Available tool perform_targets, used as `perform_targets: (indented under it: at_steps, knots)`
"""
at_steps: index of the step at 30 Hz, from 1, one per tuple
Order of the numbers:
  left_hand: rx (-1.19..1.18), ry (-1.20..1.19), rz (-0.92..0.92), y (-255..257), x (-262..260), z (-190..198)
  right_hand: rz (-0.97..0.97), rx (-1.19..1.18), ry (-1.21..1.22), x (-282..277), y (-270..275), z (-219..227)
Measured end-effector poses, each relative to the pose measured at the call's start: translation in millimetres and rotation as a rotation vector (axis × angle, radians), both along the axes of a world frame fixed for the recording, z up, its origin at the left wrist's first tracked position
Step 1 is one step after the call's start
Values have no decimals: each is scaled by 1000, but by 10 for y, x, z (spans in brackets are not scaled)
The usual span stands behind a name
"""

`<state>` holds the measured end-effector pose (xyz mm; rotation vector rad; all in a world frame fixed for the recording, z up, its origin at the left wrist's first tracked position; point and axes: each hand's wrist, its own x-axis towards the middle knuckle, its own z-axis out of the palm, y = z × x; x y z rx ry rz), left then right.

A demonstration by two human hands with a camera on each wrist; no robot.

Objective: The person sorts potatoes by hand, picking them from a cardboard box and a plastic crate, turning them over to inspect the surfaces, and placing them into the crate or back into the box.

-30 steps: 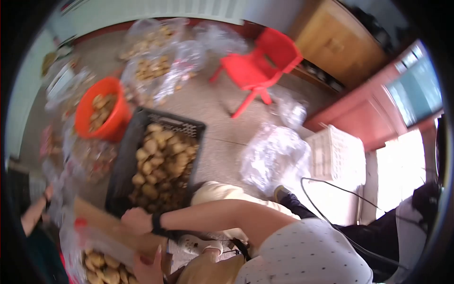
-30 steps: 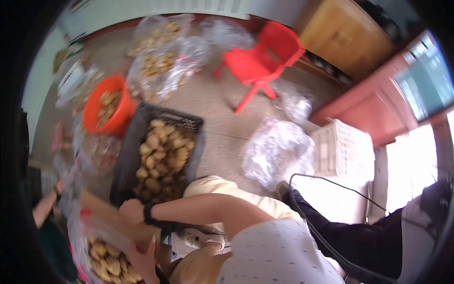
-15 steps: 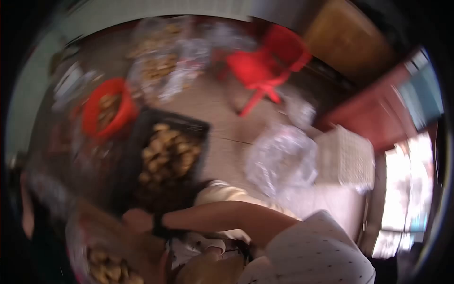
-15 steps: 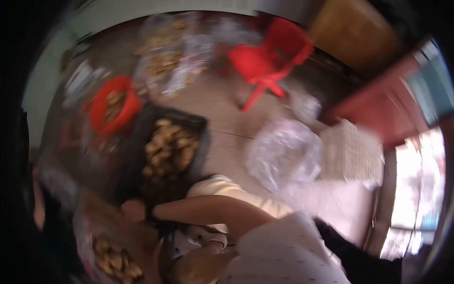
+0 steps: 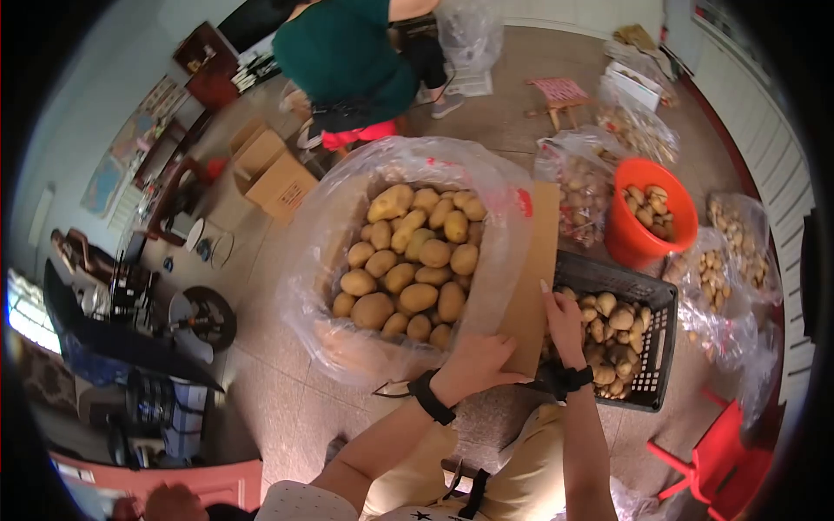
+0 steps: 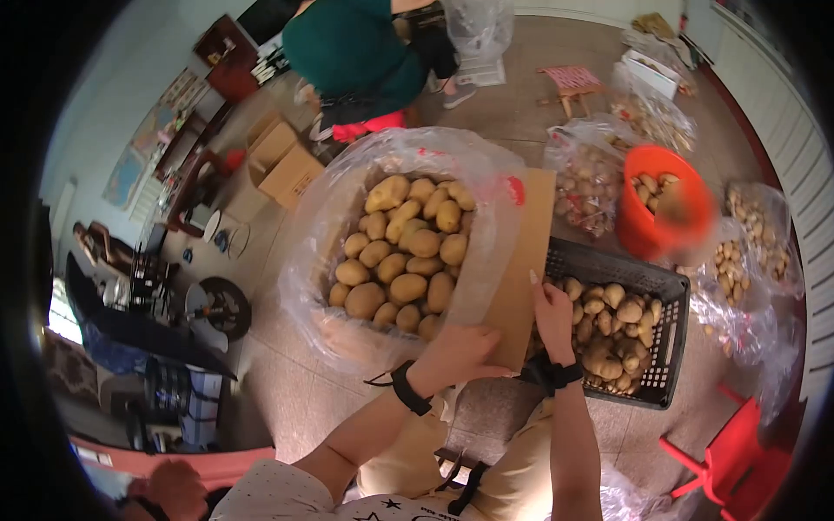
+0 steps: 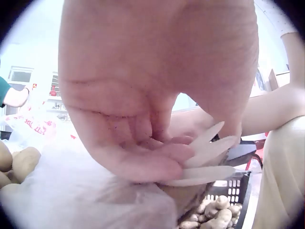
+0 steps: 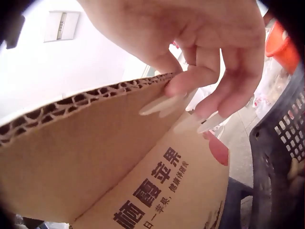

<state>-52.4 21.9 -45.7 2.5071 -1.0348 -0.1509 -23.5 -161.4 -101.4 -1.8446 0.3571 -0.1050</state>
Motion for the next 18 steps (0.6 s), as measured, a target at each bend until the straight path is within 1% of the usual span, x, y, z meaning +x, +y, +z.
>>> perform_targets:
  at_steps: [1,2,5,8,10,12,13,15,16,17,18]
  knots:
    - [-36,-33,-25,20,-31,9,-24,39,-34,-13,23,60]
    - [-71,-67,-50,38,-55,17,1,35,-35,-5,44,59]
    - [-113,-79,-28,95,-159,99,-33,163,-63,17,53,-23]
    - [-155,-110,55,96,-292,114,-33,183,-77,4,32,-104]
    - [-126,-109,98,98,-355,101,-26,171,-110,-11,-1,-132]
    - [-93,-103,133,106,-419,78,44,149,-83,-55,-18,-90]
    - [-128,-118,137,89,-442,65,27,74,-57,-86,-11,-41]
    - [-171,-140,128,61,-482,68,48,52,-30,-208,24,97]
    - [-184,-208,125,48,-505,75,72,32,-1,-277,32,155]
    - [-197,-275,120,43,-531,81,86,-36,33,-311,-3,105]
    - [-204,-281,110,54,-566,181,76,-42,26,-350,-44,14]
